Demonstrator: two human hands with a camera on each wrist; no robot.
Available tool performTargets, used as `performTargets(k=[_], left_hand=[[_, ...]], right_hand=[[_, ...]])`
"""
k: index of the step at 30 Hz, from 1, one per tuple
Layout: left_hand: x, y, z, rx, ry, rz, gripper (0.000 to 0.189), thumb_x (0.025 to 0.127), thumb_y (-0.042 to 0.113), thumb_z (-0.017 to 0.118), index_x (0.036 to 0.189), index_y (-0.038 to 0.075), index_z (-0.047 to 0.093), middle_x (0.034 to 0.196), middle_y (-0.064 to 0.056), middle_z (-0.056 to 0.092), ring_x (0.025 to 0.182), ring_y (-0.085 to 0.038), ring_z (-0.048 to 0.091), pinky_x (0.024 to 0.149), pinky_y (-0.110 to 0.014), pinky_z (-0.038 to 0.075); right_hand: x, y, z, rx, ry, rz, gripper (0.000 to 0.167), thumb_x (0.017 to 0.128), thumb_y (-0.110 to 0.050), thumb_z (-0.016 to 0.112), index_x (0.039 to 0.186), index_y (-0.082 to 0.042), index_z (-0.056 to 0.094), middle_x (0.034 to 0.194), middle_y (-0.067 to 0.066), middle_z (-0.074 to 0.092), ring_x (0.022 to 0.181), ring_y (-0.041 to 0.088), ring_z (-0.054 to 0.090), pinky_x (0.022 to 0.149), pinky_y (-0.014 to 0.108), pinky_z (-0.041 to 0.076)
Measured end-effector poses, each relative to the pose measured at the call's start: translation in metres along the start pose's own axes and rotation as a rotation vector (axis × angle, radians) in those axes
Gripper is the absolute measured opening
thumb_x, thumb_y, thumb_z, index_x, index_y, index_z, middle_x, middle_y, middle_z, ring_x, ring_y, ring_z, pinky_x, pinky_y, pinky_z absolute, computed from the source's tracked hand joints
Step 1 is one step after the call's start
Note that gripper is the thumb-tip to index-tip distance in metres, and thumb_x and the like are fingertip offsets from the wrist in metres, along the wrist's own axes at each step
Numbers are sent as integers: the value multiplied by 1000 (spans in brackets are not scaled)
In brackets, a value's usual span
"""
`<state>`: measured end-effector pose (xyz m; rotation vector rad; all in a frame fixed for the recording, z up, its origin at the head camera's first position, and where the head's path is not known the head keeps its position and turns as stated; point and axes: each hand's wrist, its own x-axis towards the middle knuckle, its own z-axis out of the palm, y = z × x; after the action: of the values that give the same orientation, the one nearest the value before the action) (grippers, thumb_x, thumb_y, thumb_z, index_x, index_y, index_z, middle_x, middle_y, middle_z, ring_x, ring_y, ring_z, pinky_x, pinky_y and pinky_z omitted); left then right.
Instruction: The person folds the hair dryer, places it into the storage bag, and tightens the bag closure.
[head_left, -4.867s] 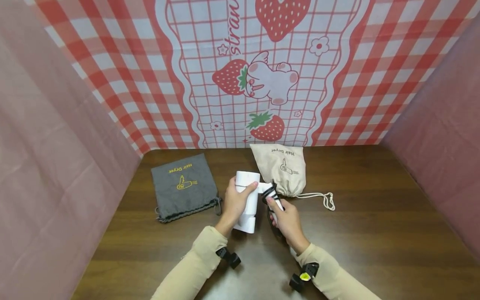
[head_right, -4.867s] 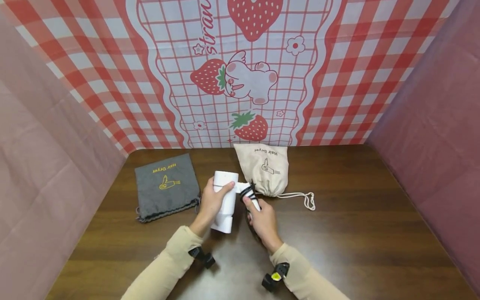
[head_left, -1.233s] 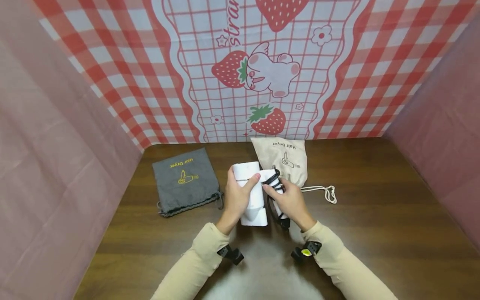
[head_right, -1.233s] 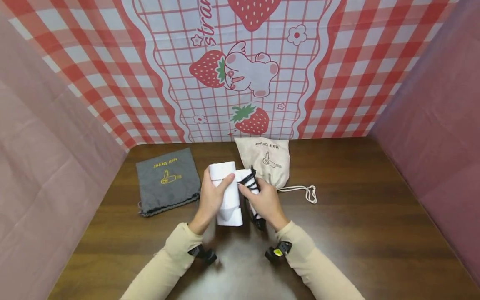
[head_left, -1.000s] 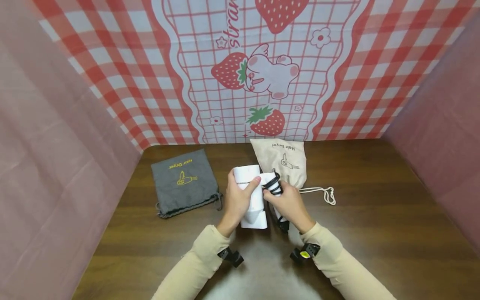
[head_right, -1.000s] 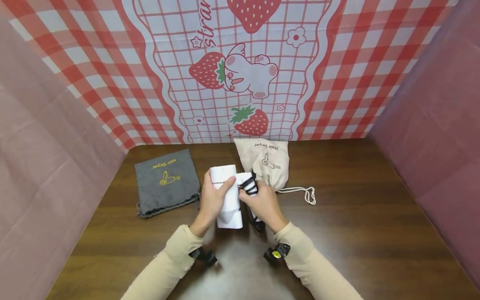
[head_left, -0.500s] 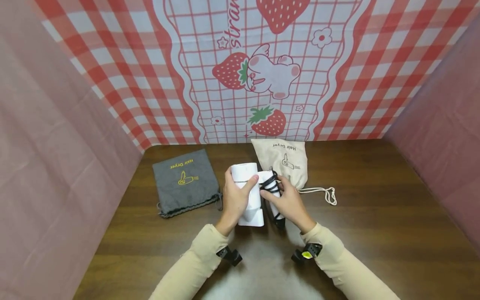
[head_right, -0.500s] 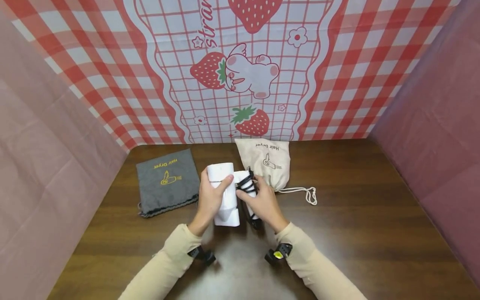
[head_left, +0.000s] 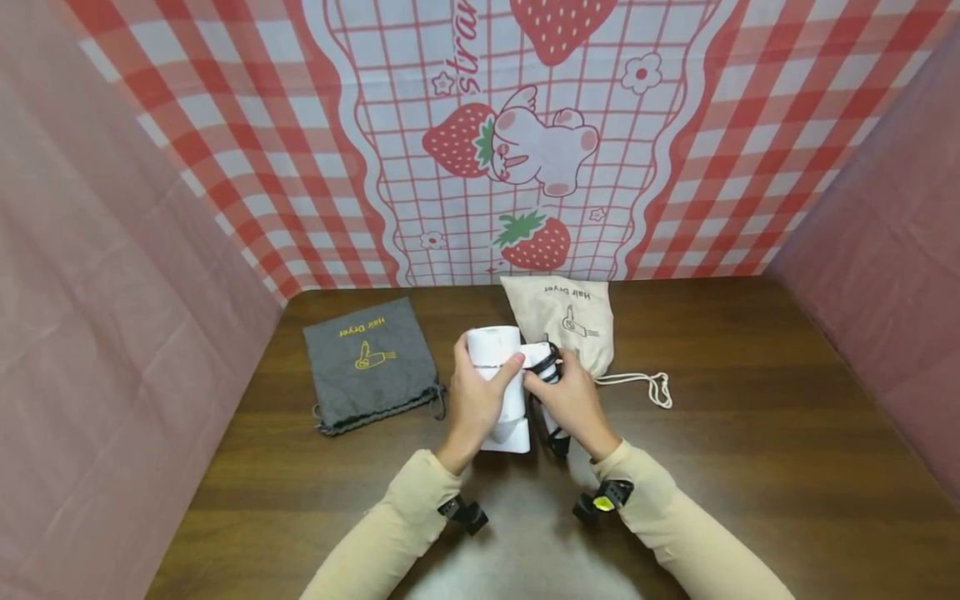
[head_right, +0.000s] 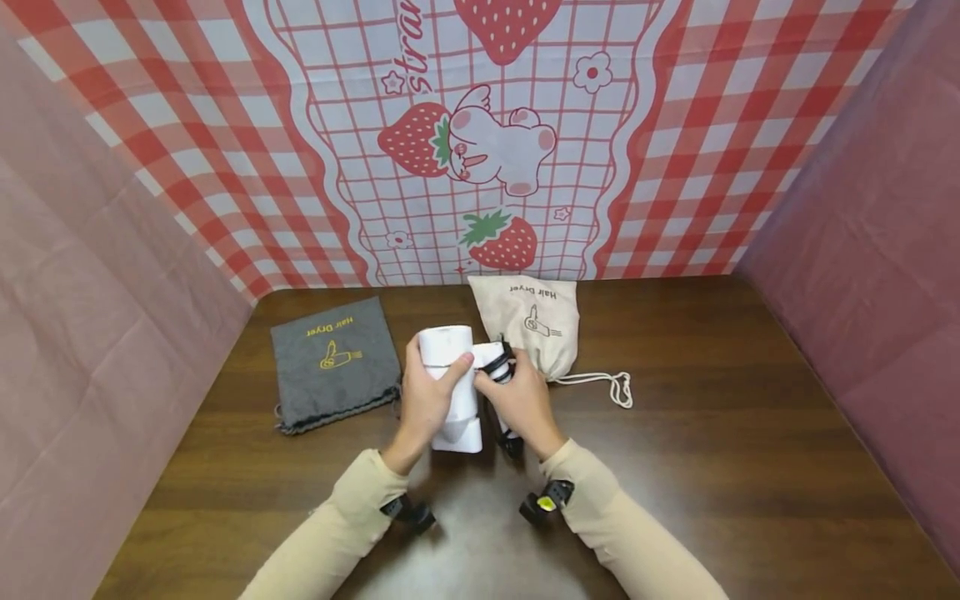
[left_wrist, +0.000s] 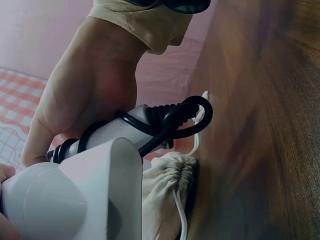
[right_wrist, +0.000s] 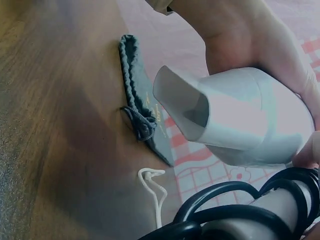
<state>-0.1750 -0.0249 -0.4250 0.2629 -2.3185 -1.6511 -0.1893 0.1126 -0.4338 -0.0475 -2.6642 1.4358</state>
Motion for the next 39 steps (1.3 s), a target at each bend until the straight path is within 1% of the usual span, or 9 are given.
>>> performTargets(k=[7, 15, 18, 21, 25, 28, 31, 34, 39], left_hand=[[0, 1, 4, 11, 14, 27, 85, 78, 47, 76, 145, 14, 36, 111, -17, 67, 92, -30, 64, 77, -41, 50], [2, -1, 4, 18, 16, 30, 83, 77, 47, 76, 144, 15, 37, 115, -17, 66, 94, -30, 64, 77, -41, 50], [4, -3, 2, -14, 9, 15, 83, 77, 45, 77, 143, 14, 38, 117, -17, 65, 95, -30, 63, 78, -41, 50], [10, -5, -1, -106, -4, -3, 79, 79, 39, 77, 142, 9, 39, 119, -17, 62, 99, -29, 61, 84, -40, 50], [18, -7, -4, -231, -41, -13, 73, 82, 32, 75, 140, 4, 40, 119, -17, 58, 101, -28, 60, 85, -37, 51], [20, -7, -5, -264, -61, -30, 72, 82, 30, 75, 139, 3, 41, 117, -17, 59, 97, -26, 61, 81, -33, 52], [19, -6, -4, -312, -58, -56, 69, 83, 28, 75, 138, 1, 42, 116, -18, 59, 93, -23, 61, 77, -30, 52], [15, -6, 0, -358, -28, -79, 67, 83, 26, 75, 137, 1, 43, 115, -17, 59, 89, -21, 60, 74, -29, 51], [8, -5, 6, -371, 48, -81, 64, 82, 28, 76, 134, 4, 46, 112, -15, 60, 88, -20, 60, 75, -30, 51]], right_hand=[[5, -5, 0, -23, -14, 45, 47, 82, -29, 65, 115, 2, 54, 107, 23, 64, 93, 34, 59, 80, 44, 47], [-1, -10, 3, 40, -23, 66, 47, 86, -23, 55, 122, 6, 48, 117, 29, 58, 106, 40, 55, 93, 53, 44], [-3, -9, 5, 63, -37, 56, 48, 87, -23, 56, 124, 6, 48, 117, 29, 58, 107, 40, 55, 94, 52, 43], [-4, -4, 5, 109, -59, 23, 51, 90, -25, 61, 129, 5, 48, 114, 27, 62, 102, 34, 59, 90, 45, 46], [-1, 5, 2, 304, -174, 18, 50, 93, -28, 65, 129, 3, 48, 95, 17, 65, 74, 20, 63, 69, 31, 53], [2, 10, -1, 519, -319, 84, 39, 99, -31, 56, 120, 1, 47, 78, 7, 61, 55, 14, 56, 51, 27, 50], [1, 11, -2, 663, -385, 154, 35, 102, -34, 48, 114, -1, 45, 70, 2, 58, 50, 13, 53, 47, 26, 47], [-3, 7, 0, 721, -331, 173, 33, 103, -34, 47, 109, -2, 46, 66, 0, 56, 49, 12, 51, 46, 26, 45], [-14, -1, 10, 705, -153, 156, 32, 101, -31, 51, 104, 1, 52, 61, -1, 52, 45, 12, 48, 44, 26, 43]])
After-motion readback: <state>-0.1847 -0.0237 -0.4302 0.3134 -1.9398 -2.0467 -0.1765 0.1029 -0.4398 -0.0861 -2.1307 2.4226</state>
